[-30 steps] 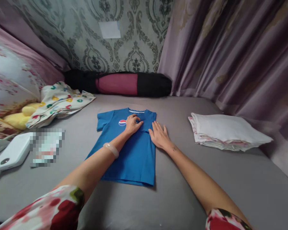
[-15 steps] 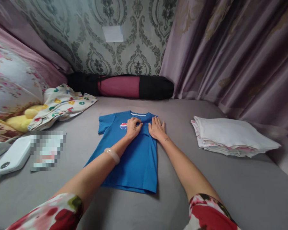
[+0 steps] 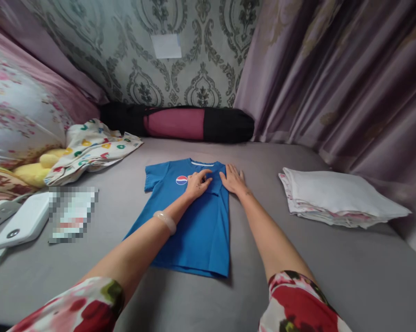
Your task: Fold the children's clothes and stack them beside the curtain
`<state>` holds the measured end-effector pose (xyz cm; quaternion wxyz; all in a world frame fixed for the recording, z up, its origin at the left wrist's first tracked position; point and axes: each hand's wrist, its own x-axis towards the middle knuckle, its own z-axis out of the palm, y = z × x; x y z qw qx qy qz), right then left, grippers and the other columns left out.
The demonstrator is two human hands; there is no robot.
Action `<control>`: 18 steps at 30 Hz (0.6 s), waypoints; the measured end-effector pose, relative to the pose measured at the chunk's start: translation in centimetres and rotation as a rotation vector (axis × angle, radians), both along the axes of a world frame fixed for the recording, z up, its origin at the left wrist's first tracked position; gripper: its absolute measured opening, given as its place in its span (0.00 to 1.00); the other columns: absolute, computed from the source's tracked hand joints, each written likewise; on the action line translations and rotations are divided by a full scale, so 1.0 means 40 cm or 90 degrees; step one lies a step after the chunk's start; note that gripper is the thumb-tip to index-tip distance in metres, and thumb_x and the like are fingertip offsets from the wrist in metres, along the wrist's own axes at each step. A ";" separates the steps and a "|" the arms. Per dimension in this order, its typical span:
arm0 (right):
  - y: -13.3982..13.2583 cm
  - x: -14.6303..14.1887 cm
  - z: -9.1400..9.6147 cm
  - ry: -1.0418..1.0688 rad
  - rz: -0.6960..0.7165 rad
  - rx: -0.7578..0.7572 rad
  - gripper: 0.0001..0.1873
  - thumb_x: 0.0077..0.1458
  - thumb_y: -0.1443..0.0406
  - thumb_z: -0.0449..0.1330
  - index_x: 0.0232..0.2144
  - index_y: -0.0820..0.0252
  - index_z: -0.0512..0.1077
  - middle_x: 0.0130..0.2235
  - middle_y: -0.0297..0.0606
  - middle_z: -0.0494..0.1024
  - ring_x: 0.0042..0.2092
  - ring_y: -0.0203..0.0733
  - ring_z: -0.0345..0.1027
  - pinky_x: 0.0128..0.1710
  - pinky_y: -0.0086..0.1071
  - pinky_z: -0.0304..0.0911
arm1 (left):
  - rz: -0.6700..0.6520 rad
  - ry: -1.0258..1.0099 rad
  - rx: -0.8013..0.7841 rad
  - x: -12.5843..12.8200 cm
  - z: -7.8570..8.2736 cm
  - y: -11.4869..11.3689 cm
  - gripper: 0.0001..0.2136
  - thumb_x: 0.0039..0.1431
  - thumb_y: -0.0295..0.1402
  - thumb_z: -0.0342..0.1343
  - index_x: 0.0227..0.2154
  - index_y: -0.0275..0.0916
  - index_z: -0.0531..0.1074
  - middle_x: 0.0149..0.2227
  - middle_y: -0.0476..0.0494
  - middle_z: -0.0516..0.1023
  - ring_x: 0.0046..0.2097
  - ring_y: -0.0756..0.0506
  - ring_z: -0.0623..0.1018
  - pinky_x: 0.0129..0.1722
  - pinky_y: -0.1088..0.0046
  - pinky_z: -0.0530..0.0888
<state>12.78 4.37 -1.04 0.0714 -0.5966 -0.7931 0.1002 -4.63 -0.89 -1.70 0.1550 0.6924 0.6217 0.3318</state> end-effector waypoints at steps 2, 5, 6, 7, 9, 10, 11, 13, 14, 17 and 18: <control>-0.031 0.015 -0.003 0.012 0.019 -0.012 0.35 0.65 0.53 0.39 0.67 0.69 0.48 0.69 0.51 0.46 0.69 0.50 0.39 0.66 0.52 0.36 | -0.006 0.000 0.002 -0.001 0.002 0.000 0.12 0.61 0.36 0.52 0.46 0.47 0.74 0.32 0.50 0.77 0.41 0.43 0.74 0.47 0.64 0.63; -0.104 0.043 -0.007 0.037 0.063 -0.005 0.33 0.65 0.56 0.42 0.66 0.67 0.50 0.69 0.51 0.49 0.69 0.49 0.40 0.66 0.52 0.38 | -0.015 0.006 0.001 0.000 0.006 -0.001 0.11 0.61 0.37 0.51 0.42 0.47 0.76 0.32 0.49 0.78 0.42 0.42 0.74 0.47 0.63 0.63; -0.132 0.052 -0.006 0.052 0.079 0.007 0.32 0.64 0.57 0.43 0.66 0.66 0.52 0.68 0.51 0.51 0.68 0.49 0.42 0.66 0.51 0.40 | -0.017 0.010 -0.002 0.000 0.008 -0.002 0.11 0.61 0.37 0.51 0.41 0.47 0.76 0.32 0.49 0.78 0.42 0.42 0.74 0.48 0.63 0.63; -0.160 0.060 -0.003 0.071 0.093 0.025 0.31 0.64 0.58 0.45 0.65 0.66 0.54 0.67 0.51 0.53 0.68 0.49 0.45 0.65 0.50 0.43 | -0.018 0.014 -0.006 0.000 0.009 -0.003 0.11 0.61 0.37 0.51 0.41 0.47 0.77 0.32 0.49 0.79 0.43 0.42 0.74 0.48 0.62 0.63; -0.212 0.071 0.005 0.113 0.114 0.066 0.27 0.62 0.60 0.49 0.61 0.63 0.61 0.64 0.50 0.61 0.64 0.48 0.54 0.62 0.46 0.51 | -0.020 0.024 -0.017 0.000 0.011 -0.004 0.11 0.60 0.36 0.51 0.41 0.47 0.77 0.34 0.48 0.79 0.44 0.41 0.74 0.49 0.62 0.63; -0.235 0.075 0.010 0.127 0.122 0.085 0.24 0.61 0.60 0.50 0.57 0.61 0.65 0.61 0.48 0.66 0.61 0.48 0.59 0.59 0.44 0.55 | -0.022 0.030 -0.022 0.000 0.011 -0.004 0.11 0.60 0.36 0.51 0.41 0.47 0.77 0.36 0.48 0.80 0.45 0.41 0.74 0.50 0.62 0.63; -0.255 0.077 0.015 0.133 0.127 0.099 0.21 0.61 0.60 0.52 0.54 0.59 0.68 0.57 0.47 0.70 0.57 0.48 0.63 0.56 0.43 0.57 | -0.022 0.035 -0.024 0.000 0.011 -0.005 0.11 0.59 0.36 0.51 0.41 0.47 0.77 0.37 0.48 0.80 0.46 0.41 0.74 0.50 0.62 0.63; -0.283 0.081 0.025 0.122 0.134 0.114 0.16 0.61 0.60 0.52 0.48 0.57 0.73 0.51 0.43 0.74 0.52 0.47 0.66 0.52 0.42 0.60 | -0.022 0.038 -0.021 0.000 0.011 -0.006 0.11 0.59 0.36 0.51 0.40 0.47 0.77 0.38 0.47 0.80 0.47 0.41 0.73 0.50 0.61 0.63; -0.293 0.082 0.029 0.109 0.136 0.119 0.15 0.62 0.60 0.52 0.47 0.56 0.73 0.49 0.43 0.75 0.51 0.47 0.66 0.51 0.42 0.60 | -0.022 0.036 -0.017 0.000 0.011 -0.006 0.11 0.59 0.36 0.52 0.40 0.47 0.77 0.38 0.47 0.80 0.47 0.40 0.73 0.50 0.61 0.63; -0.313 0.080 0.046 0.069 0.155 0.134 0.15 0.63 0.62 0.51 0.47 0.56 0.74 0.49 0.43 0.74 0.50 0.47 0.66 0.50 0.41 0.59 | -0.021 0.025 -0.011 -0.002 0.013 -0.007 0.10 0.58 0.36 0.52 0.39 0.46 0.78 0.38 0.48 0.80 0.47 0.40 0.74 0.50 0.61 0.64; -0.321 0.077 0.055 0.061 0.159 0.144 0.16 0.63 0.62 0.50 0.47 0.56 0.74 0.50 0.43 0.74 0.50 0.47 0.66 0.51 0.41 0.58 | -0.022 0.023 -0.015 -0.003 0.014 -0.007 0.11 0.58 0.36 0.52 0.40 0.46 0.78 0.38 0.48 0.80 0.46 0.40 0.74 0.50 0.61 0.64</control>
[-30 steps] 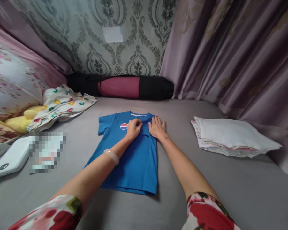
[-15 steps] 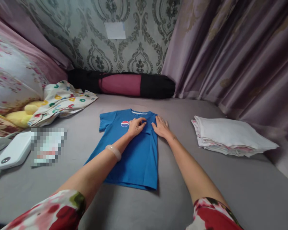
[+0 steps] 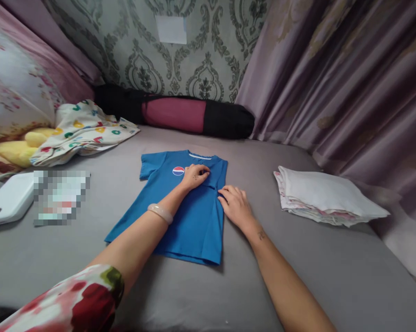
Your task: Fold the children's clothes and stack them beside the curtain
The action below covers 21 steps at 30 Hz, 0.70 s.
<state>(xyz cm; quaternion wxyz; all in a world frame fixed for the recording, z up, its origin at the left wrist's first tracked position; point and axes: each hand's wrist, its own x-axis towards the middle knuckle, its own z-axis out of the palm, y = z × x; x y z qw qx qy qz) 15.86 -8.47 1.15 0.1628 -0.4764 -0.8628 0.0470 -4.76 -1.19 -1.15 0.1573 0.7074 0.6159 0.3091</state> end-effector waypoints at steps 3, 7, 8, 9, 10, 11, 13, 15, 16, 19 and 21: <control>-0.039 -0.022 0.030 0.031 -0.005 0.004 0.15 0.64 0.64 0.49 0.44 0.57 0.74 0.46 0.43 0.76 0.48 0.46 0.68 0.49 0.38 0.59 | -0.002 0.001 -0.012 -0.002 0.004 0.000 0.11 0.58 0.35 0.53 0.40 0.46 0.78 0.38 0.48 0.80 0.46 0.41 0.74 0.50 0.61 0.64; -0.111 -0.069 0.052 0.089 -0.030 -0.129 0.13 0.64 0.60 0.49 0.38 0.55 0.73 0.33 0.37 0.78 0.36 0.41 0.72 0.38 0.31 0.62 | -0.004 0.010 -0.017 -0.002 0.009 0.000 0.11 0.57 0.35 0.53 0.40 0.46 0.78 0.37 0.47 0.80 0.45 0.41 0.74 0.49 0.62 0.65; -0.127 -0.079 0.050 0.068 -0.042 -0.160 0.12 0.63 0.59 0.51 0.40 0.56 0.72 0.31 0.36 0.77 0.33 0.41 0.72 0.35 0.31 0.61 | -0.005 0.013 -0.019 -0.002 0.009 0.001 0.11 0.57 0.35 0.53 0.40 0.46 0.78 0.37 0.47 0.80 0.45 0.40 0.74 0.49 0.62 0.65; -0.139 -0.088 0.047 0.040 -0.054 -0.179 0.12 0.62 0.59 0.52 0.42 0.57 0.72 0.30 0.35 0.77 0.31 0.41 0.71 0.33 0.31 0.60 | -0.005 0.015 -0.022 -0.001 0.010 0.001 0.11 0.57 0.35 0.53 0.40 0.46 0.78 0.37 0.47 0.80 0.45 0.40 0.74 0.49 0.62 0.65; -0.149 -0.094 0.043 0.009 -0.063 -0.187 0.13 0.60 0.60 0.53 0.45 0.58 0.70 0.30 0.36 0.77 0.31 0.41 0.71 0.32 0.31 0.59 | -0.005 0.017 -0.025 -0.001 0.010 0.001 0.11 0.57 0.35 0.53 0.40 0.46 0.78 0.37 0.47 0.80 0.45 0.40 0.74 0.49 0.62 0.65; -0.156 -0.099 0.039 -0.019 -0.067 -0.186 0.14 0.59 0.61 0.54 0.47 0.58 0.69 0.32 0.37 0.78 0.31 0.42 0.72 0.32 0.32 0.59 | -0.005 0.020 -0.027 -0.001 0.011 0.001 0.11 0.57 0.35 0.53 0.40 0.46 0.78 0.38 0.47 0.80 0.45 0.40 0.74 0.49 0.61 0.65; -0.164 -0.104 0.035 -0.060 -0.073 -0.167 0.16 0.58 0.66 0.52 0.48 0.60 0.69 0.35 0.41 0.78 0.34 0.43 0.73 0.34 0.32 0.59 | -0.005 0.024 -0.028 0.000 0.011 0.001 0.11 0.58 0.35 0.53 0.41 0.46 0.78 0.39 0.47 0.80 0.45 0.40 0.74 0.49 0.61 0.65; -0.167 -0.106 0.037 -0.078 -0.077 -0.155 0.17 0.56 0.70 0.50 0.47 0.60 0.69 0.37 0.43 0.78 0.37 0.44 0.73 0.36 0.32 0.59 | -0.004 0.028 -0.030 0.000 0.012 0.000 0.11 0.58 0.35 0.53 0.41 0.45 0.78 0.39 0.47 0.80 0.46 0.40 0.74 0.49 0.61 0.65; -0.167 -0.105 0.041 -0.076 -0.075 -0.155 0.17 0.55 0.71 0.50 0.47 0.60 0.69 0.37 0.43 0.78 0.38 0.45 0.73 0.37 0.32 0.59 | -0.003 0.030 -0.032 0.000 0.012 0.000 0.11 0.58 0.35 0.53 0.41 0.45 0.78 0.39 0.47 0.80 0.46 0.40 0.74 0.49 0.61 0.65; -0.160 -0.098 0.049 -0.030 -0.057 -0.184 0.18 0.53 0.72 0.49 0.45 0.59 0.70 0.35 0.40 0.78 0.37 0.43 0.73 0.35 0.31 0.59 | -0.002 0.032 -0.039 0.000 0.014 -0.002 0.11 0.58 0.35 0.53 0.41 0.46 0.78 0.39 0.47 0.80 0.46 0.40 0.74 0.49 0.62 0.65; -0.148 -0.090 0.048 0.020 -0.055 -0.230 0.17 0.51 0.72 0.50 0.42 0.57 0.71 0.30 0.35 0.77 0.33 0.40 0.71 0.32 0.29 0.58 | -0.003 0.031 -0.037 -0.001 0.015 -0.002 0.11 0.58 0.35 0.53 0.41 0.46 0.78 0.39 0.47 0.80 0.46 0.40 0.74 0.49 0.62 0.65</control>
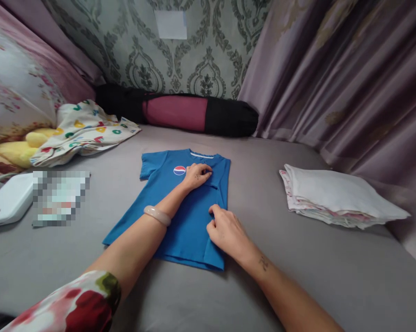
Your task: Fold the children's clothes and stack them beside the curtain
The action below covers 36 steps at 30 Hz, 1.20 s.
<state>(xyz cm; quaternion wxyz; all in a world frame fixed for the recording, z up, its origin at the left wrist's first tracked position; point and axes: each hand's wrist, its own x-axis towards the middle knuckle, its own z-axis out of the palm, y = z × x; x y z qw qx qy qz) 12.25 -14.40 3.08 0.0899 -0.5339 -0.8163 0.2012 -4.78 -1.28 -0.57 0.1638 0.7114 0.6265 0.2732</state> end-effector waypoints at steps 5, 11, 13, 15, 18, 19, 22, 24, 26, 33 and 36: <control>0.042 0.013 -0.011 0.182 -0.046 -0.166 0.14 0.48 0.70 0.54 0.38 0.57 0.72 0.22 0.29 0.72 0.23 0.35 0.65 0.24 0.27 0.57 | -0.002 -0.002 0.006 -0.001 -0.003 0.001 0.11 0.59 0.34 0.52 0.41 0.46 0.78 0.38 0.47 0.80 0.46 0.40 0.74 0.49 0.62 0.65; 0.071 0.021 -0.016 0.125 -0.127 0.032 0.18 0.60 0.57 0.48 0.36 0.58 0.76 0.32 0.41 0.79 0.35 0.44 0.73 0.38 0.36 0.67 | -0.002 -0.007 0.008 -0.001 -0.001 0.002 0.11 0.59 0.36 0.52 0.40 0.46 0.78 0.37 0.47 0.80 0.45 0.40 0.74 0.49 0.62 0.65; 0.072 0.024 -0.035 0.055 -0.099 0.184 0.21 0.62 0.58 0.46 0.45 0.60 0.75 0.47 0.47 0.78 0.50 0.49 0.70 0.52 0.42 0.63 | -0.005 -0.010 0.008 -0.001 -0.003 0.002 0.10 0.59 0.36 0.53 0.40 0.46 0.78 0.37 0.47 0.80 0.45 0.40 0.74 0.49 0.61 0.65; 0.072 0.026 -0.062 -0.016 -0.034 0.218 0.27 0.64 0.58 0.43 0.58 0.65 0.67 0.61 0.49 0.67 0.62 0.51 0.58 0.61 0.46 0.52 | -0.004 -0.013 0.015 -0.001 -0.008 0.004 0.10 0.58 0.36 0.54 0.40 0.46 0.78 0.39 0.46 0.79 0.46 0.40 0.73 0.50 0.60 0.65; 0.074 0.027 -0.097 -0.106 0.013 0.161 0.33 0.66 0.55 0.38 0.66 0.70 0.52 0.68 0.48 0.50 0.69 0.49 0.40 0.67 0.49 0.40 | 0.001 -0.020 0.036 0.001 -0.021 0.007 0.10 0.58 0.34 0.54 0.40 0.47 0.77 0.44 0.46 0.78 0.50 0.39 0.71 0.51 0.59 0.64; 0.076 0.027 -0.104 -0.125 0.014 0.142 0.34 0.66 0.54 0.36 0.67 0.70 0.50 0.69 0.47 0.47 0.69 0.48 0.38 0.67 0.49 0.37 | 0.000 -0.024 0.042 0.001 -0.026 0.008 0.10 0.58 0.34 0.55 0.40 0.48 0.77 0.46 0.46 0.77 0.51 0.39 0.71 0.52 0.59 0.64; 0.093 0.024 -0.110 -0.155 0.000 0.123 0.36 0.66 0.52 0.33 0.68 0.70 0.47 0.69 0.47 0.45 0.70 0.47 0.35 0.67 0.50 0.34 | -0.005 -0.039 0.051 0.003 -0.036 0.012 0.10 0.57 0.32 0.56 0.41 0.49 0.77 0.52 0.48 0.75 0.54 0.37 0.68 0.52 0.56 0.64; 0.114 0.021 -0.105 -0.154 -0.018 0.120 0.36 0.66 0.52 0.32 0.68 0.69 0.47 0.69 0.46 0.45 0.70 0.48 0.35 0.67 0.52 0.35 | -0.009 -0.049 0.053 0.004 -0.038 0.013 0.12 0.56 0.32 0.56 0.43 0.49 0.76 0.55 0.48 0.73 0.55 0.37 0.67 0.53 0.55 0.63; 0.143 0.019 -0.099 -0.132 -0.038 0.101 0.35 0.66 0.53 0.31 0.68 0.66 0.48 0.69 0.45 0.46 0.70 0.47 0.37 0.67 0.52 0.35 | -0.014 -0.058 0.056 0.004 -0.039 0.012 0.14 0.56 0.31 0.57 0.45 0.49 0.74 0.56 0.48 0.72 0.56 0.37 0.67 0.53 0.55 0.63; 0.279 0.013 -0.088 -0.091 -0.093 0.032 0.33 0.66 0.55 0.29 0.68 0.60 0.49 0.69 0.36 0.47 0.70 0.45 0.37 0.67 0.54 0.33 | -0.022 -0.089 0.063 0.002 -0.036 0.010 0.18 0.55 0.29 0.55 0.49 0.49 0.72 0.56 0.50 0.73 0.57 0.40 0.67 0.55 0.58 0.62; 0.339 0.003 -0.089 -0.125 -0.111 0.047 0.32 0.66 0.57 0.33 0.68 0.59 0.49 0.70 0.36 0.46 0.69 0.48 0.37 0.66 0.58 0.35 | -0.019 -0.093 0.059 0.003 -0.036 0.011 0.19 0.54 0.30 0.55 0.50 0.49 0.72 0.57 0.50 0.72 0.58 0.41 0.66 0.56 0.59 0.62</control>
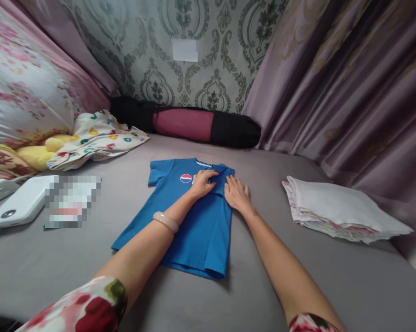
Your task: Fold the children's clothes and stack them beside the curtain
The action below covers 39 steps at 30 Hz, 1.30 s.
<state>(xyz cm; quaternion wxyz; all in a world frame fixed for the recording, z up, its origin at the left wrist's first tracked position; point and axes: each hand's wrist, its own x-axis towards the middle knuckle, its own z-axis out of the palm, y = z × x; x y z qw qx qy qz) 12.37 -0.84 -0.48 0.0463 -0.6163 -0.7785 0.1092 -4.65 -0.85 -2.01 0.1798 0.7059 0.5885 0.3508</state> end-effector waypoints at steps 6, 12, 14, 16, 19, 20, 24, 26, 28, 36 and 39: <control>0.081 -0.016 -0.011 -0.027 -0.032 0.047 0.31 0.66 0.58 0.34 0.67 0.61 0.50 0.69 0.39 0.49 0.68 0.52 0.42 0.64 0.59 0.41 | -0.006 0.018 0.020 0.003 -0.008 0.004 0.21 0.53 0.29 0.55 0.51 0.48 0.72 0.58 0.48 0.71 0.58 0.40 0.66 0.55 0.58 0.63; 0.099 -0.012 -0.037 -0.015 -0.052 0.108 0.30 0.66 0.58 0.37 0.65 0.63 0.54 0.67 0.44 0.54 0.67 0.49 0.46 0.64 0.54 0.43 | -0.043 0.062 0.054 0.007 -0.014 0.005 0.24 0.52 0.26 0.52 0.53 0.46 0.70 0.59 0.49 0.70 0.58 0.40 0.65 0.54 0.57 0.63; 0.103 -0.009 -0.041 -0.005 -0.057 0.109 0.29 0.66 0.58 0.38 0.64 0.64 0.56 0.67 0.45 0.56 0.67 0.49 0.47 0.64 0.54 0.44 | -0.062 0.084 0.068 0.008 -0.014 0.003 0.25 0.52 0.24 0.50 0.54 0.45 0.70 0.60 0.49 0.69 0.58 0.40 0.65 0.53 0.57 0.63; 0.109 -0.002 -0.041 0.013 -0.057 0.107 0.29 0.66 0.59 0.38 0.63 0.64 0.58 0.66 0.46 0.57 0.66 0.49 0.48 0.64 0.53 0.44 | -0.078 0.102 0.078 0.009 -0.015 0.002 0.25 0.52 0.22 0.49 0.54 0.45 0.70 0.60 0.49 0.70 0.58 0.40 0.65 0.53 0.58 0.63; 0.127 0.015 -0.039 0.056 -0.059 0.096 0.27 0.64 0.63 0.40 0.62 0.64 0.61 0.66 0.45 0.58 0.66 0.48 0.50 0.65 0.50 0.45 | -0.092 0.116 0.086 0.012 -0.015 0.001 0.23 0.54 0.22 0.47 0.51 0.45 0.72 0.58 0.49 0.71 0.57 0.41 0.66 0.52 0.58 0.63; 0.134 0.023 -0.040 0.075 -0.058 0.091 0.27 0.63 0.65 0.41 0.61 0.63 0.62 0.65 0.44 0.59 0.66 0.47 0.51 0.65 0.48 0.46 | -0.096 0.119 0.089 0.013 -0.014 0.001 0.22 0.55 0.23 0.46 0.50 0.45 0.73 0.57 0.49 0.72 0.57 0.41 0.66 0.52 0.58 0.63; 0.163 0.052 -0.050 0.166 -0.040 0.076 0.26 0.60 0.69 0.43 0.58 0.62 0.67 0.63 0.41 0.64 0.64 0.41 0.56 0.64 0.39 0.50 | -0.108 0.122 0.106 0.017 -0.007 -0.004 0.18 0.57 0.24 0.47 0.46 0.44 0.76 0.55 0.49 0.75 0.56 0.41 0.67 0.52 0.58 0.62; 0.172 0.060 -0.057 0.204 -0.034 0.078 0.25 0.59 0.69 0.44 0.56 0.62 0.69 0.62 0.41 0.66 0.63 0.40 0.57 0.63 0.37 0.51 | -0.109 0.129 0.108 0.017 -0.002 -0.008 0.16 0.57 0.25 0.47 0.44 0.44 0.77 0.55 0.48 0.75 0.56 0.41 0.67 0.52 0.57 0.62; 0.174 0.063 -0.062 0.224 -0.031 0.085 0.25 0.59 0.69 0.45 0.56 0.62 0.69 0.61 0.41 0.67 0.63 0.40 0.59 0.63 0.36 0.52 | -0.105 0.141 0.102 0.018 0.003 -0.012 0.16 0.57 0.26 0.48 0.43 0.43 0.77 0.56 0.48 0.74 0.57 0.40 0.66 0.52 0.57 0.62; 0.150 0.048 -0.050 0.170 -0.016 0.123 0.23 0.61 0.64 0.47 0.56 0.57 0.69 0.61 0.40 0.68 0.61 0.46 0.60 0.62 0.44 0.54 | -0.110 0.165 0.117 0.020 -0.001 -0.011 0.18 0.58 0.26 0.47 0.49 0.44 0.74 0.59 0.48 0.71 0.59 0.39 0.65 0.53 0.55 0.62; 0.144 0.041 -0.046 0.131 -0.032 0.126 0.24 0.61 0.63 0.48 0.58 0.55 0.68 0.62 0.40 0.66 0.62 0.53 0.59 0.61 0.51 0.54 | -0.121 0.169 0.123 0.022 -0.001 -0.012 0.18 0.58 0.27 0.47 0.48 0.44 0.74 0.58 0.47 0.72 0.59 0.39 0.65 0.54 0.55 0.61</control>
